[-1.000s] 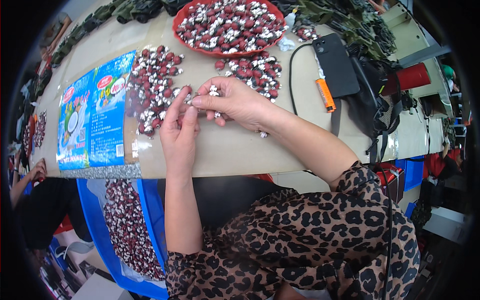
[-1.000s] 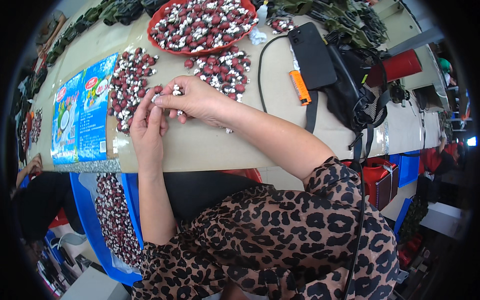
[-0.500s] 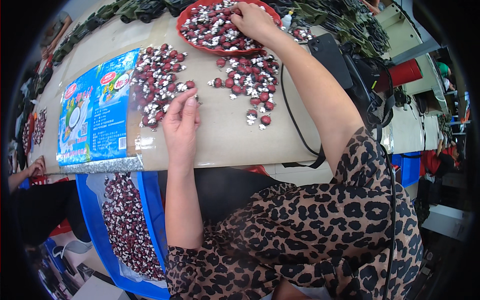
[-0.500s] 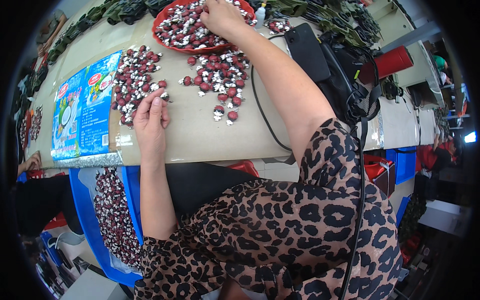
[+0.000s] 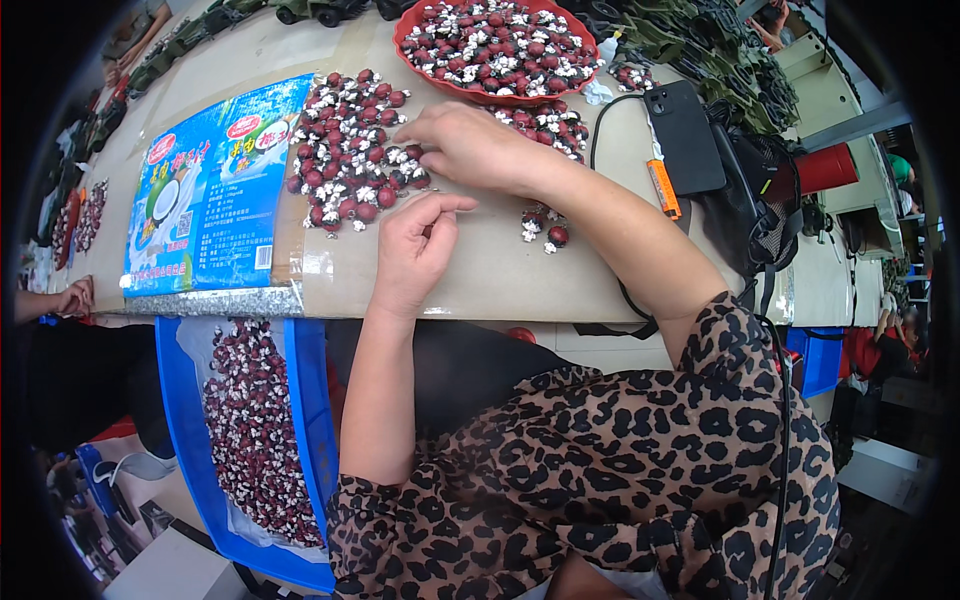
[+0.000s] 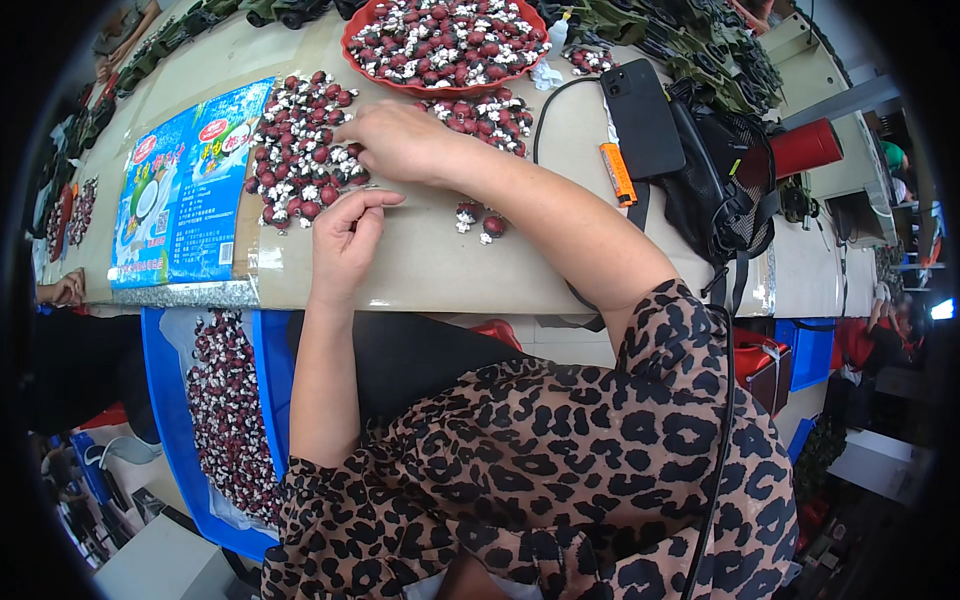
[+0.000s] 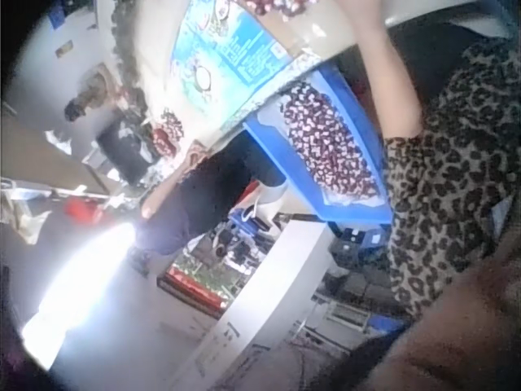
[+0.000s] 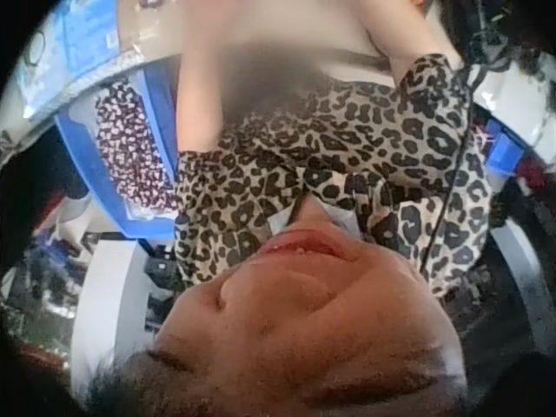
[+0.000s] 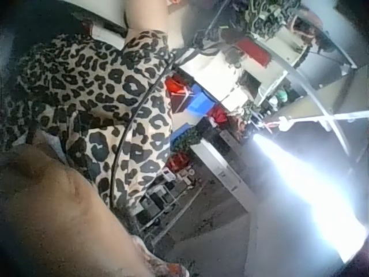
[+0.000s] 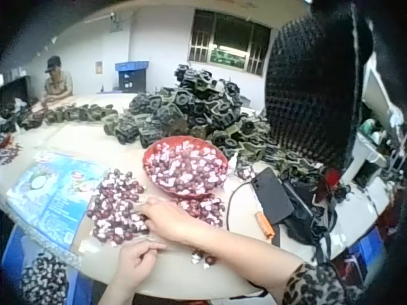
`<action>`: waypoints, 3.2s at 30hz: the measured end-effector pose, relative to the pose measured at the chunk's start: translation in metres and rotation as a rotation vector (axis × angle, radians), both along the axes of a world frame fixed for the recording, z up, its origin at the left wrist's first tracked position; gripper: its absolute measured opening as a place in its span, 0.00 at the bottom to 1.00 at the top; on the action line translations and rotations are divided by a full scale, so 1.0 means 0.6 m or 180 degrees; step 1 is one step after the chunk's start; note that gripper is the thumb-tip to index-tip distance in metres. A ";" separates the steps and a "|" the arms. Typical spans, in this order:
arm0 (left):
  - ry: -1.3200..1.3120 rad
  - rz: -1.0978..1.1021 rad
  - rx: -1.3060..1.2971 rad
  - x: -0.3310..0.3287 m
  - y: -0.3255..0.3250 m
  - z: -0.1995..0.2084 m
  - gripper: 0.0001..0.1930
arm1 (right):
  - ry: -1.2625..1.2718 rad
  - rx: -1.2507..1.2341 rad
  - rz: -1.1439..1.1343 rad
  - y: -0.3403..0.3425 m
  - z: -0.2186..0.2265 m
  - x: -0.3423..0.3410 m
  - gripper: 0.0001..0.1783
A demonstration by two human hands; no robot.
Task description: The person assembles small decorative items by attaching white parts to round beads by hand and placing them onto the table.
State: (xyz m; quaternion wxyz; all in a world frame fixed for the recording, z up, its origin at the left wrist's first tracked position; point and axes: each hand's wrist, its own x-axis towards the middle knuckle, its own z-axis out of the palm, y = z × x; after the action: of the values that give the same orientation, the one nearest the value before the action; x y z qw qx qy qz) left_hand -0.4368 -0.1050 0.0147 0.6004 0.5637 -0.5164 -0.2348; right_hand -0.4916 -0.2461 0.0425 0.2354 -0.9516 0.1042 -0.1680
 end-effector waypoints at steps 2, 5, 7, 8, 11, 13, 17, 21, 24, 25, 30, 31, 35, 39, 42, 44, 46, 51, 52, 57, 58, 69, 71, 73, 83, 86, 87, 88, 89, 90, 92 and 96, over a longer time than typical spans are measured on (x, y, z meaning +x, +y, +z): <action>0.0110 0.0028 0.0029 0.001 0.002 0.005 0.09 | 0.0228 -0.0097 -0.0002 0.004 -0.001 0.002 0.15; 0.0935 0.0010 0.0462 0.004 0.008 0.010 0.08 | 0.0280 -0.0174 -0.0084 0.009 0.004 -0.002 0.17; 0.1301 0.0265 0.0044 0.006 0.004 0.004 0.08 | -0.0024 0.0121 -0.0172 0.008 0.005 -0.009 0.16; 0.1299 0.0271 0.0040 0.008 0.003 0.000 0.08 | -0.0317 0.0428 -0.0270 0.008 0.007 -0.014 0.15; 0.1580 0.0293 -0.0127 0.010 0.003 -0.002 0.09 | -0.0294 0.2341 -0.0258 0.005 0.020 -0.031 0.14; 0.1539 0.0473 -0.0154 0.006 0.002 0.008 0.12 | -0.0236 0.4025 -0.0103 0.003 0.022 -0.045 0.15; 0.1442 0.0511 -0.0141 0.007 0.000 0.009 0.16 | -0.0194 0.4967 0.0018 0.018 0.011 -0.060 0.15; 0.1534 0.0444 0.0007 0.012 0.002 0.004 0.16 | -0.0477 0.4478 0.0267 0.024 0.002 -0.061 0.18; 0.1571 0.0285 0.0061 0.012 0.005 0.008 0.15 | -0.0395 0.4106 0.0230 0.021 -0.001 -0.060 0.17; 0.1535 0.0307 0.0071 0.010 0.005 0.013 0.15 | -0.0405 0.4121 0.0225 0.021 0.000 -0.060 0.17; 0.1435 0.0406 0.0091 0.004 0.001 0.015 0.14 | -0.0591 0.4599 0.0143 0.023 -0.007 -0.057 0.17; 0.1436 0.0394 0.0107 0.005 0.001 0.015 0.13 | -0.0603 0.4601 0.0148 0.022 -0.007 -0.058 0.17; 0.1515 0.0324 0.0062 0.010 0.004 0.012 0.14 | -0.0663 0.4662 0.0301 0.024 -0.008 -0.058 0.17; 0.1534 0.0336 0.0039 0.009 0.003 0.012 0.15 | -0.0753 0.4525 0.0240 0.029 -0.004 -0.058 0.15; 0.1540 0.0494 0.0007 0.006 0.000 0.011 0.16 | -0.0840 0.4556 0.0105 0.031 -0.007 -0.057 0.14; 0.1492 0.0537 0.0064 0.010 0.003 0.004 0.16 | -0.0650 0.4455 0.0004 0.032 -0.008 -0.057 0.14; 0.1355 0.0635 0.0034 0.009 0.005 0.004 0.16 | -0.0459 0.4355 -0.0097 0.032 -0.006 -0.057 0.14; 0.0773 0.0919 -0.0030 -0.006 0.001 0.012 0.17 | -0.0338 0.4486 -0.0086 0.034 -0.004 -0.059 0.15; 0.0733 0.0852 0.0027 -0.005 0.002 0.011 0.17 | -0.0330 0.4486 -0.0085 0.034 -0.005 -0.059 0.15; 0.0617 0.0916 0.0016 0.000 0.001 0.000 0.17 | -0.0273 0.4550 -0.0068 0.032 -0.009 -0.059 0.16; 0.0452 0.0969 -0.0001 0.002 0.000 -0.004 0.17 | -0.0270 0.4549 -0.0069 0.031 -0.009 -0.059 0.16; 0.0248 0.0999 -0.0083 0.001 -0.001 0.004 0.15 | -0.0374 0.4596 0.0051 0.030 -0.015 -0.058 0.16; 0.0291 0.0908 -0.0112 0.004 -0.002 0.001 0.14 | -0.0366 0.4612 0.0058 0.029 -0.013 -0.060 0.15; 0.0353 0.0873 -0.0103 0.001 -0.004 0.003 0.13 | -0.0364 0.4624 0.0053 0.027 -0.011 -0.063 0.13; 0.0269 0.0873 -0.0055 0.004 0.001 0.000 0.12 | -0.0449 0.4765 0.0015 0.031 -0.011 -0.060 0.14; 0.0319 0.0842 -0.0075 0.002 0.000 0.005 0.12 | -0.0477 0.4755 0.0008 0.031 -0.013 -0.059 0.14; 0.0317 0.0839 -0.0073 0.001 0.001 0.007 0.12 | -0.0486 0.4758 0.0015 0.030 -0.014 -0.059 0.14; 0.0357 0.0777 0.0001 0.000 0.002 0.009 0.13 | -0.0489 0.4760 0.0014 0.030 -0.016 -0.060 0.14; 0.0396 0.0711 0.0070 0.000 0.002 0.011 0.14 | -0.0435 0.4714 0.0038 0.028 -0.016 -0.061 0.14; 0.0395 0.0705 0.0066 0.000 0.001 0.011 0.14 | -0.0381 0.4667 0.0062 0.027 -0.016 -0.062 0.15; 0.0422 0.0708 0.0091 0.001 0.002 0.008 0.13 | -0.0367 0.4638 0.0069 0.026 -0.015 -0.063 0.15; 0.0341 0.0708 0.0009 0.002 0.001 0.006 0.14 | -0.0351 0.4617 0.0081 0.025 -0.015 -0.061 0.15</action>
State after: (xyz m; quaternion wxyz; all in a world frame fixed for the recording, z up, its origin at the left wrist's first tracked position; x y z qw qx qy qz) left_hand -0.4357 -0.1042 0.0184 0.6487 0.6049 -0.4175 -0.1972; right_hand -0.5284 -0.2309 0.0333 0.8139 -0.5474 0.1662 -0.1017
